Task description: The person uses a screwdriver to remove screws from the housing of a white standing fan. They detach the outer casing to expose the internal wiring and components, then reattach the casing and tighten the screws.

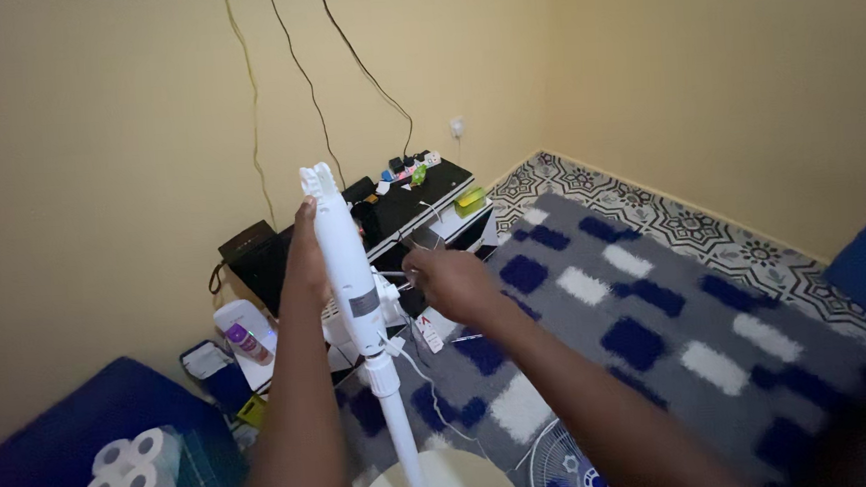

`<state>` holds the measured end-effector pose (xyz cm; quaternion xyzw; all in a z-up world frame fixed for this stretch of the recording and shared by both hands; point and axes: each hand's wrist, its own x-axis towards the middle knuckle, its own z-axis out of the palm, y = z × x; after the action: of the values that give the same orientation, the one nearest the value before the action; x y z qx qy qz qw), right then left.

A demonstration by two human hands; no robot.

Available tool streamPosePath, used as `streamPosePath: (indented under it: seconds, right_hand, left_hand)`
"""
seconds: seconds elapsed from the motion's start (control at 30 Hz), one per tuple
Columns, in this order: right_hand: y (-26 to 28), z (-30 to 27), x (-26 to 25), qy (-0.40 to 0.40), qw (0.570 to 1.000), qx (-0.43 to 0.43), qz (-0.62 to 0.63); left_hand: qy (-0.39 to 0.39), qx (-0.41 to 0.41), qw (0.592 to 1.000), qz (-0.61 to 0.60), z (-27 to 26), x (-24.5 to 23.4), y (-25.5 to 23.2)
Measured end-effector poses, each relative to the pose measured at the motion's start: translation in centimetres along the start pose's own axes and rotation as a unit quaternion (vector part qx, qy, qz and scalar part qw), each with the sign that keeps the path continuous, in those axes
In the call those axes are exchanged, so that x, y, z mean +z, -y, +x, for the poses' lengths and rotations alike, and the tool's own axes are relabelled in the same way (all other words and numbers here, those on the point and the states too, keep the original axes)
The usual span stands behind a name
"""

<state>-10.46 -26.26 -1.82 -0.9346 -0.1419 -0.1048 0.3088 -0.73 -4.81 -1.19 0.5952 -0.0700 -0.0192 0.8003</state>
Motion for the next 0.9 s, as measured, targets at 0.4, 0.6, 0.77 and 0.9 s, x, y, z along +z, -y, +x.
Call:
streamPosePath:
  seconds: [0.4, 0.6, 0.77, 0.9]
  right_hand:
    - [-3.2, 0.2, 1.3, -0.027, 0.999, -0.046, 0.007]
    - [-3.6, 0.1, 1.3, -0.06, 0.997, -0.048, 0.026]
    - [-2.9, 0.9, 1.8, -0.034, 0.975, 0.051, 0.213]
    - [-2.3, 1.7, 4.0, -0.011, 0.916, 0.084, 0.392]
  left_hand:
    - [0.017, 0.01, 1.0, -0.022, 1.2, -0.9, 1.8]
    - [-0.02, -0.008, 1.0, 0.007, 1.5, -0.6, 1.3]
    - [-0.004, -0.002, 1.0, -0.007, 1.4, -0.7, 1.4]
    - [-0.016, -0.002, 1.0, 0.0, 1.8, -0.9, 1.6]
